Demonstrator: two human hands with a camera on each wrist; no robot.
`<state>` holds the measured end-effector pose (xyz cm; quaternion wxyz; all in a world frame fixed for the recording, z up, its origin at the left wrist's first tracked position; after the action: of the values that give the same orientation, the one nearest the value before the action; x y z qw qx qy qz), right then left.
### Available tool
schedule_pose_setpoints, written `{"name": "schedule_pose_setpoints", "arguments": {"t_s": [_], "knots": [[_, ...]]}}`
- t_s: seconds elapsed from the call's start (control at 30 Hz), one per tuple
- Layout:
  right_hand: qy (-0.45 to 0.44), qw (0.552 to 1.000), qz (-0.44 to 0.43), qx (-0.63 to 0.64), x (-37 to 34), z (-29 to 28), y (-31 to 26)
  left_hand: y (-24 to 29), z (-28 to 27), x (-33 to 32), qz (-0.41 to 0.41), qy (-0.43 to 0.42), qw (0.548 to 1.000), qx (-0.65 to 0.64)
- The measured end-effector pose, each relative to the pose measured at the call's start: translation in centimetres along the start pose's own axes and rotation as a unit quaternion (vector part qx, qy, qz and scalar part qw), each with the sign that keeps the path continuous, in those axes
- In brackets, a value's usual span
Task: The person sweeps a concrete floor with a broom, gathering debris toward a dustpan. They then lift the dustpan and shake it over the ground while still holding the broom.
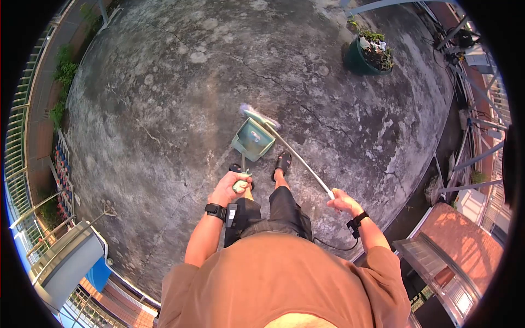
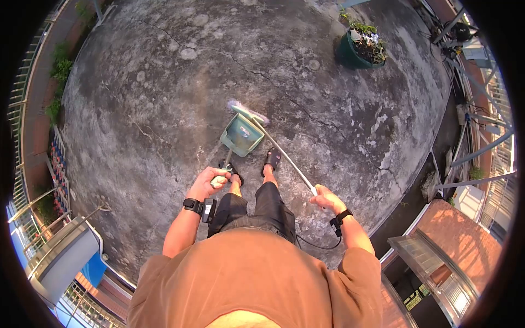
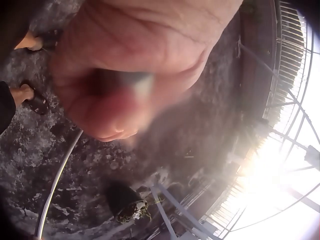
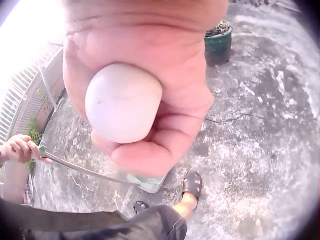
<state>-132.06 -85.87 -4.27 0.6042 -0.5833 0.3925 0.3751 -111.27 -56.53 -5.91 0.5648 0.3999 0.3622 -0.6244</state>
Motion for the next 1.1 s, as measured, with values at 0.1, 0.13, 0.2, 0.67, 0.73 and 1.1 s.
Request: {"name": "schedule_pose_setpoints", "arguments": {"t_s": [0.1,0.13,0.2,0.67,0.73,1.1], "knots": [[0.064,0.996,-0.005,-0.056,3.3,-3.1,-3.6,-1.0,-1.0,1.1,-0.014,-0.024,0.999,-0.018],[0.082,0.993,-0.018,-0.077,4.4,-3.9,-5.5,-1.1,-1.2,1.1,-0.016,-0.02,1.0,-0.019],[0.105,0.99,-0.054,-0.079,7.6,-4.8,-8.0,-0.9,-1.1,1.0,-0.013,-0.018,1.0,-0.008],[-0.04,0.996,0.074,-0.031,3.3,12.4,7.4,0.5,-1.3,1.3,-0.007,-0.042,0.999,-0.01],[-0.074,0.991,0.082,0.081,0.9,11.1,7.4,0.7,-1.2,1.3,-0.004,-0.04,0.999,-0.02],[0.108,0.991,-0.035,-0.071,5.8,-3.5,-7.9,-0.3,-1.1,-0.4,0.012,-0.041,0.997,-0.058]]}}
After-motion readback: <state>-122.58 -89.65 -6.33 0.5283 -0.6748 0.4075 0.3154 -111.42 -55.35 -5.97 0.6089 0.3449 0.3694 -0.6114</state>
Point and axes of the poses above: each hand's wrist, its own x-axis towards the middle knuckle, its own z-axis out of the palm, y = z × x, the point moved 10 cm from there along x, towards the middle knuckle, and after that the axes turned 9 degrees about x, right-handed, at the moved point
